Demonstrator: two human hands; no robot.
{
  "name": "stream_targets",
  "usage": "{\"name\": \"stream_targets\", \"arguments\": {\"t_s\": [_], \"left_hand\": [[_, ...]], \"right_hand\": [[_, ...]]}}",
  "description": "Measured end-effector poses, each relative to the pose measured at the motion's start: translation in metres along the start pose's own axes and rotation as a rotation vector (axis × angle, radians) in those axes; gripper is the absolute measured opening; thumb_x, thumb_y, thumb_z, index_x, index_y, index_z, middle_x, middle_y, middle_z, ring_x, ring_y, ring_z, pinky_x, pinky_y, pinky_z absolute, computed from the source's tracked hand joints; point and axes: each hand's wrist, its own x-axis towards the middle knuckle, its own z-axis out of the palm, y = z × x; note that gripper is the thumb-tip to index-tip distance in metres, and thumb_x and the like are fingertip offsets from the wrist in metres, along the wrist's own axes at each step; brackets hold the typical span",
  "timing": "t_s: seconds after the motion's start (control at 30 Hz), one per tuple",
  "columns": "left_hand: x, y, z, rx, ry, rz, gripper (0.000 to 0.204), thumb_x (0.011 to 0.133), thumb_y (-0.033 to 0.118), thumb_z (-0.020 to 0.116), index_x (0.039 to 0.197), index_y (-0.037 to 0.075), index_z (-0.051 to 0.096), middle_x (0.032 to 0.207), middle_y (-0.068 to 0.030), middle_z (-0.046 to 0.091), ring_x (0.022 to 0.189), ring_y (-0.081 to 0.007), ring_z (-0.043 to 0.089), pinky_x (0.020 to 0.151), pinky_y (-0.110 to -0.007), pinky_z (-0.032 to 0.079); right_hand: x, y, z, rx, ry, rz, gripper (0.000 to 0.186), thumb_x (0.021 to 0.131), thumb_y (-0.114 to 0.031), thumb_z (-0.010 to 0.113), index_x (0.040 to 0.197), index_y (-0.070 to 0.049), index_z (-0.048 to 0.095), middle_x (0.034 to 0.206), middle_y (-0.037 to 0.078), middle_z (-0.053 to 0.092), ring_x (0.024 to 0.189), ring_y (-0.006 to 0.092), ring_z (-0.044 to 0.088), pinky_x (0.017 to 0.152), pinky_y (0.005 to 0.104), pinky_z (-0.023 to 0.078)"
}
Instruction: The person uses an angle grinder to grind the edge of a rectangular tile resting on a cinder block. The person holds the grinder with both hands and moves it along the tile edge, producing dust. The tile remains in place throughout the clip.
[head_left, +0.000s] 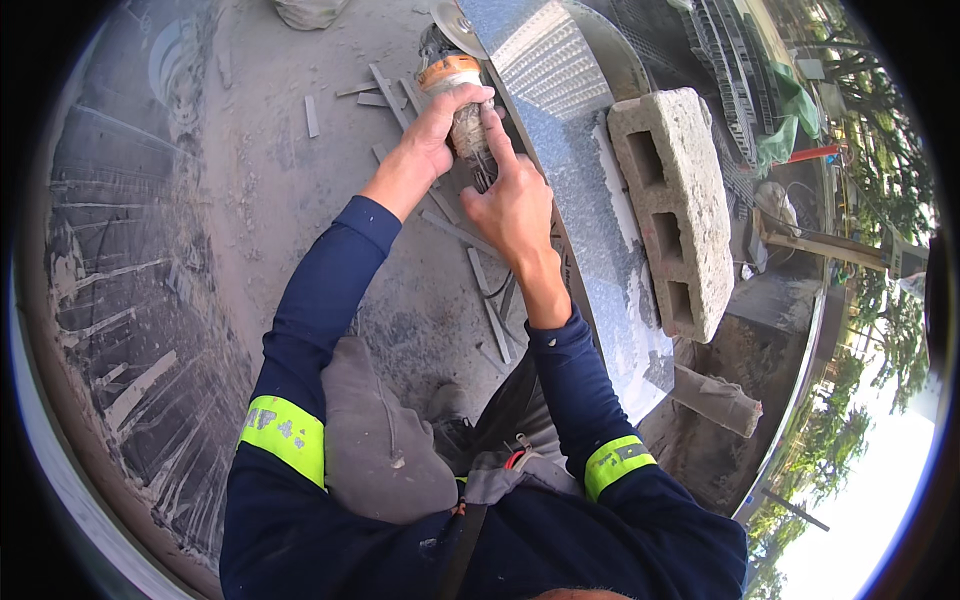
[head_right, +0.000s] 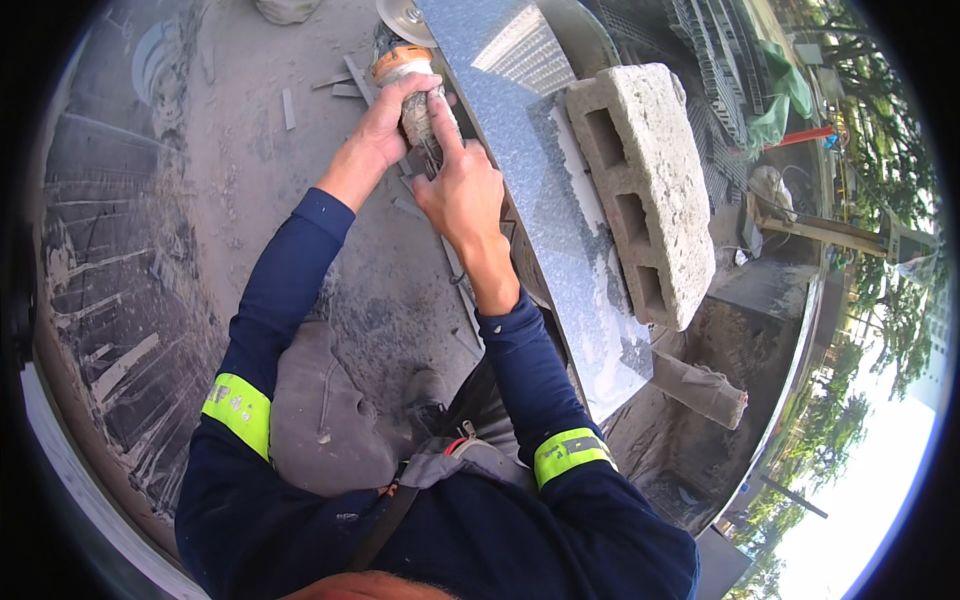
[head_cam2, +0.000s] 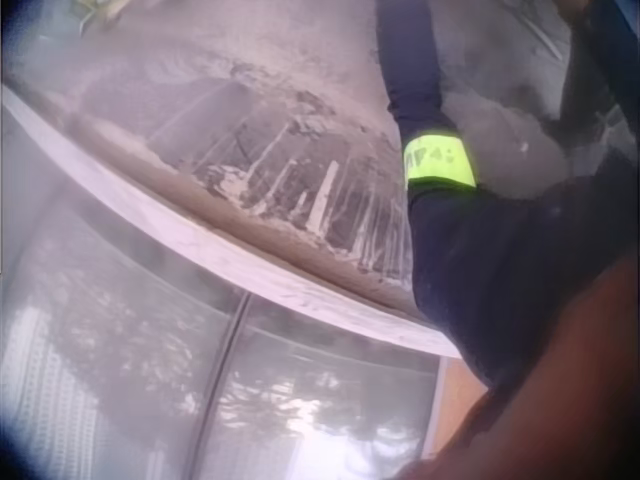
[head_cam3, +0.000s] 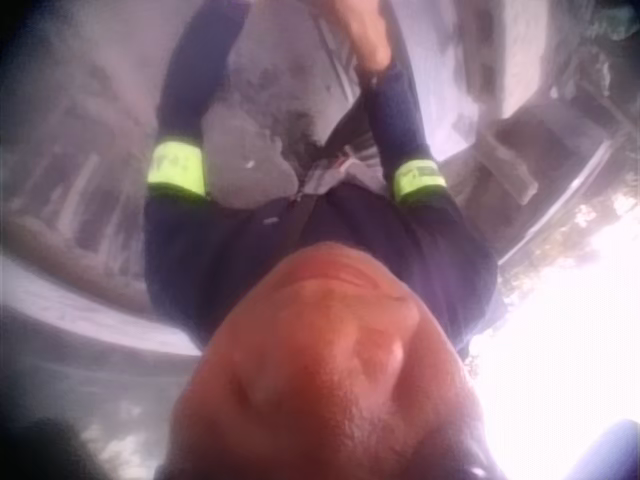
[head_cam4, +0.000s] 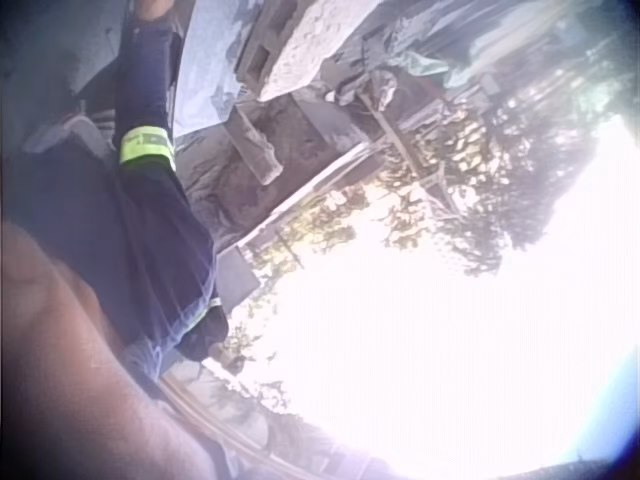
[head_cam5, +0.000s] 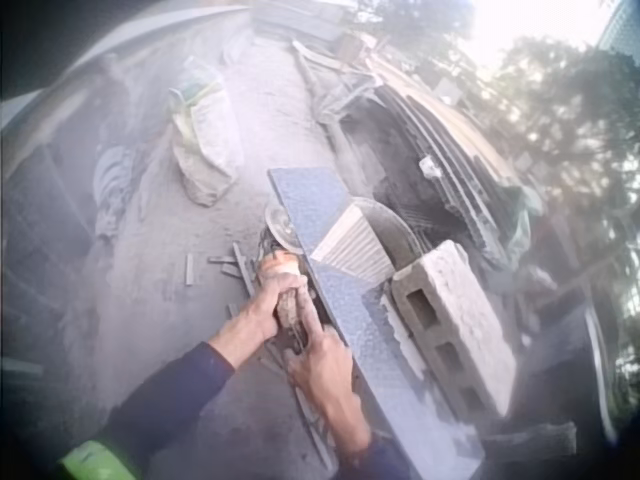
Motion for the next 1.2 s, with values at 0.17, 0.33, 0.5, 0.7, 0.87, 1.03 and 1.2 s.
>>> {"name": "stream_targets", "arguments": {"t_s": [0.17,0.33,0.5,0.7,0.87,1.03,1.2], "left_hand": [[-0.017,-0.017,-0.001,-0.032,-0.018,-0.019,0.038,0.087,0.023,0.082,0.114,0.006,0.063,0.105,-0.0116,0.07,0.096,-0.0235,0.072,0.078,-0.041,0.065],[-0.052,-0.049,0.003,-0.038,-0.02,-0.026,0.034,0.09,0.025,0.079,0.114,0.006,0.064,0.107,-0.0142,0.071,0.093,-0.0221,0.071,0.088,-0.038,0.061],[-0.051,-0.044,0.006,-0.044,-0.001,-0.015,0.035,0.089,0.025,0.079,0.114,0.005,0.064,0.105,-0.0145,0.071,0.09,-0.0222,0.071,0.086,-0.038,0.061],[-0.024,-0.022,0.004,-0.052,-0.02,-0.002,0.032,0.087,0.023,0.081,0.109,0.006,0.065,0.099,-0.0101,0.071,0.089,-0.0216,0.073,0.083,-0.039,0.062],[-0.005,-0.005,0.003,-0.033,-0.025,-0.016,0.027,0.087,0.021,0.082,0.105,0.009,0.066,0.091,-0.006,0.072,0.088,-0.0188,0.074,0.081,-0.037,0.062],[-0.021,-0.01,0.001,-0.08,-0.068,-0.052,0.032,0.088,0.022,0.083,0.111,0.008,0.065,0.099,-0.008,0.07,0.098,-0.0239,0.073,0.087,-0.042,0.064],[-0.041,-0.028,0.001,-0.097,-0.074,-0.062,0.03,0.088,0.022,0.083,0.108,0.008,0.066,0.099,-0.0095,0.073,0.09,-0.0203,0.074,0.084,-0.041,0.064]], "right_hand": [[-0.021,0.01,-0.003,-0.043,-0.002,-0.016,0.099,0.071,-0.008,0.077,0.161,-0.032,0.045,0.097,0.022,0.068,0.087,0.0449,0.071,0.08,0.0538,0.06],[-0.059,0.023,-0.013,-0.003,-0.004,-0.033,0.1,0.07,-0.008,0.078,0.161,-0.034,0.046,0.097,0.018,0.066,0.085,0.0419,0.071,0.077,0.0514,0.061],[-0.055,0.022,-0.013,0.008,0.001,-0.041,0.097,0.071,-0.007,0.075,0.16,-0.033,0.047,0.095,0.02,0.067,0.085,0.0423,0.071,0.077,0.0521,0.06],[-0.024,0.015,-0.005,-0.013,0.006,-0.029,0.096,0.069,-0.009,0.074,0.16,-0.025,0.048,0.096,0.023,0.071,0.089,0.0436,0.072,0.083,0.0511,0.059],[-0.007,0.006,0.0,-0.016,0.016,-0.013,0.098,0.07,-0.008,0.076,0.161,-0.028,0.045,0.096,0.023,0.07,0.087,0.045,0.073,0.079,0.0537,0.06],[-0.017,0.011,0.001,-0.034,0.024,-0.018,0.099,0.07,-0.008,0.078,0.161,-0.029,0.045,0.098,0.023,0.07,0.086,0.0447,0.074,0.08,0.0543,0.061],[-0.046,0.017,-0.005,-0.016,-0.001,-0.017,0.097,0.073,-0.01,0.079,0.161,-0.031,0.045,0.101,0.022,0.069,0.086,0.0447,0.073,0.078,0.054,0.061]]}}
